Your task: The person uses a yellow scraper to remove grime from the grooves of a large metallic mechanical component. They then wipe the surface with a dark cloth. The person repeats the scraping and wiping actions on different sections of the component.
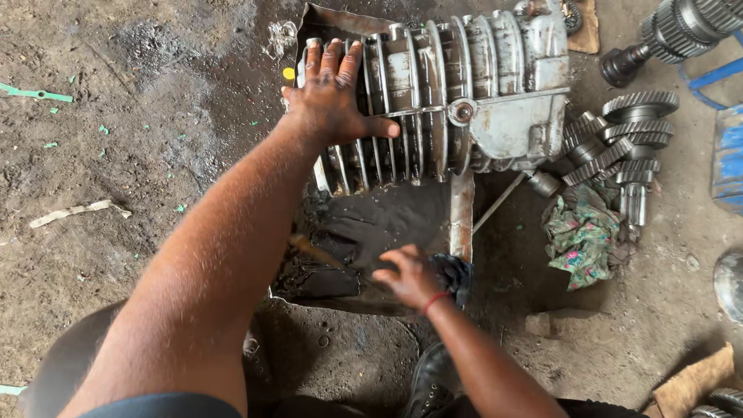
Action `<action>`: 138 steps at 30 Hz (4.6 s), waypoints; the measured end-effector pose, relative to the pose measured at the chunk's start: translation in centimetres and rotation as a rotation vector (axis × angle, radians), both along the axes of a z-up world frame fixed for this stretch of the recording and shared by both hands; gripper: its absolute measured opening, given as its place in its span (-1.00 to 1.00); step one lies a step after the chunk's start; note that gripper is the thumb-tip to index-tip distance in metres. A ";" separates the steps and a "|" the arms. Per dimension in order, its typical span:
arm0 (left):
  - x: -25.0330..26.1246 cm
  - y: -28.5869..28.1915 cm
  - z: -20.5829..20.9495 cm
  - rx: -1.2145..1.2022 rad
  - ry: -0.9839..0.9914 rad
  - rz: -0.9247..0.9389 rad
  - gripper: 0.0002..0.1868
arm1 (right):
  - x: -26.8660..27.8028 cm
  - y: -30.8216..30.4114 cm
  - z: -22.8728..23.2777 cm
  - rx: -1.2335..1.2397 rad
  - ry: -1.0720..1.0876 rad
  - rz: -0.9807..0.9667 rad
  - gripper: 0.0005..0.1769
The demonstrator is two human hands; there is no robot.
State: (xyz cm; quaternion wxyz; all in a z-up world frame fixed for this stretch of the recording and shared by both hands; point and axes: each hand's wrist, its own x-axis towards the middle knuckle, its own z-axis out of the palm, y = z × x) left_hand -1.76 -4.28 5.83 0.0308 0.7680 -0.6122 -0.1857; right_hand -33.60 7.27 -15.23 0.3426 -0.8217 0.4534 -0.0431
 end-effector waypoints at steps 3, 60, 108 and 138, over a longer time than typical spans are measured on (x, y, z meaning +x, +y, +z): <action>-0.4 0.3 0.3 -0.048 0.014 0.020 0.54 | -3.4 -2.5 -0.6 -0.544 0.338 0.173 -0.15; -7.1 4.7 -5.1 -0.571 0.236 0.307 -0.36 | 12.0 -13.5 28.8 -0.119 -0.269 -0.349 -0.52; -7.3 11.4 -6.6 -0.535 0.750 0.625 0.41 | 20.7 -18.4 20.0 -1.021 -0.269 0.240 -0.57; -6.4 9.1 -5.2 -0.272 0.774 0.632 0.56 | 29.1 -23.8 22.2 -0.851 0.460 0.166 -0.69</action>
